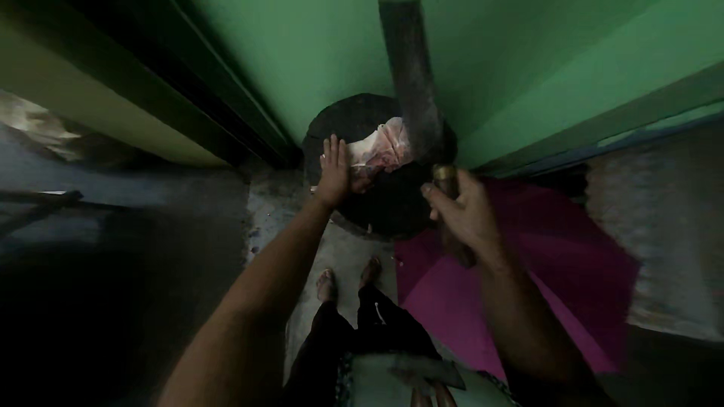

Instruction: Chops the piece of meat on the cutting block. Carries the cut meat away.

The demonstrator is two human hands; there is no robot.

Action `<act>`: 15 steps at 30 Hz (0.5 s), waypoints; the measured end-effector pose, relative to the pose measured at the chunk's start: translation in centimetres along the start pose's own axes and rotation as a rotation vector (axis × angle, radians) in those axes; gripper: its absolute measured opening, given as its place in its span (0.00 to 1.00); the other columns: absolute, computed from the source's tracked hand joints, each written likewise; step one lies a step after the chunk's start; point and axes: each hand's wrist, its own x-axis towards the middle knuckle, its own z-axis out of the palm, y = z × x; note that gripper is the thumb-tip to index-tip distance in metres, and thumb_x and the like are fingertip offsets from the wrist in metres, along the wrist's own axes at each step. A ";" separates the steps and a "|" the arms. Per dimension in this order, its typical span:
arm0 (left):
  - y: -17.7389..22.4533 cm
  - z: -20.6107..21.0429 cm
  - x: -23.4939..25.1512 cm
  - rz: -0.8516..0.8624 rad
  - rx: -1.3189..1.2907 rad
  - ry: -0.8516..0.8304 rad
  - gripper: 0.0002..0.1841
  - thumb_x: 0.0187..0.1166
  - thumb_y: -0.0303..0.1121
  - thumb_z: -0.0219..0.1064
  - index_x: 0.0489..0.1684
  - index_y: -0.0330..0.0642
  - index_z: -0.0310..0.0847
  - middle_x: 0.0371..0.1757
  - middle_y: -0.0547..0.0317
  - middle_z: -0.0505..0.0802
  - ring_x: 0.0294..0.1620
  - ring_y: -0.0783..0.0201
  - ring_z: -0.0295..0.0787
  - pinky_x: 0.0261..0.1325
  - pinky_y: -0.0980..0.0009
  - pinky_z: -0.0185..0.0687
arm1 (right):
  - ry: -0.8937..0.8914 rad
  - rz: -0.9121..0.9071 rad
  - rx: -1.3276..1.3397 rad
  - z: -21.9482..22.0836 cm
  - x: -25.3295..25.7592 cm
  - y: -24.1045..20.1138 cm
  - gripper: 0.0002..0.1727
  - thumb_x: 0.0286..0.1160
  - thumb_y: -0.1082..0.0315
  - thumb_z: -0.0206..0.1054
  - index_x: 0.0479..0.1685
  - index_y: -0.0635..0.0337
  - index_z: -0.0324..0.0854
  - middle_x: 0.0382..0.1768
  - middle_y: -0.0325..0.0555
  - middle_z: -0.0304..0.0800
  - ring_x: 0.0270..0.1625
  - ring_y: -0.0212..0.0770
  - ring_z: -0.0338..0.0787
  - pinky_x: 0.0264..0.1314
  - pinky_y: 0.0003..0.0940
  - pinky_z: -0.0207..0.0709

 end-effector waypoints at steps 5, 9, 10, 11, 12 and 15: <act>-0.1 0.4 -0.1 -0.002 -0.025 0.051 0.66 0.58 0.50 0.86 0.91 0.23 0.39 0.93 0.24 0.41 0.94 0.28 0.29 0.91 0.35 0.35 | 0.385 -0.600 0.135 -3.5 -0.4 -8.0 0.17 0.78 0.63 0.70 0.56 0.62 0.71 0.35 0.31 0.85 0.28 0.23 0.88 0.30 0.25 0.90; -0.4 0.5 -0.2 0.019 -0.023 0.073 0.66 0.60 0.51 0.85 0.91 0.23 0.38 0.93 0.24 0.41 0.94 0.28 0.30 0.91 0.35 0.35 | 0.474 -0.445 0.011 -0.9 2.2 -6.5 0.21 0.75 0.64 0.71 0.57 0.71 0.72 0.34 0.42 0.85 0.26 0.32 0.88 0.31 0.34 0.90; -0.4 0.5 -0.2 0.019 -0.029 0.069 0.66 0.61 0.52 0.84 0.91 0.23 0.37 0.93 0.23 0.41 0.94 0.28 0.29 0.91 0.35 0.35 | 0.366 -0.249 -0.098 0.8 2.7 -3.9 0.25 0.74 0.63 0.71 0.63 0.73 0.73 0.37 0.51 0.87 0.30 0.40 0.90 0.35 0.42 0.90; -0.3 0.5 -0.3 0.014 -0.032 0.057 0.66 0.61 0.52 0.84 0.91 0.23 0.37 0.93 0.24 0.41 0.94 0.28 0.29 0.91 0.34 0.34 | 0.221 -0.022 -0.208 2.6 3.5 -0.8 0.27 0.74 0.63 0.72 0.68 0.70 0.74 0.43 0.59 0.89 0.36 0.50 0.93 0.42 0.51 0.90; -0.1 0.4 -0.4 0.016 -0.034 0.048 0.65 0.61 0.51 0.84 0.91 0.23 0.38 0.93 0.24 0.41 0.94 0.27 0.30 0.90 0.34 0.34 | 0.073 0.166 -0.295 4.2 4.2 2.0 0.28 0.74 0.64 0.72 0.71 0.68 0.73 0.48 0.64 0.89 0.42 0.57 0.93 0.48 0.58 0.88; 0.0 -0.2 0.1 0.018 -0.021 0.013 0.64 0.62 0.49 0.84 0.91 0.23 0.39 0.93 0.25 0.41 0.94 0.28 0.29 0.90 0.32 0.32 | -0.121 0.373 -0.404 5.9 5.9 4.8 0.27 0.75 0.66 0.72 0.72 0.66 0.73 0.50 0.66 0.88 0.46 0.61 0.92 0.50 0.60 0.86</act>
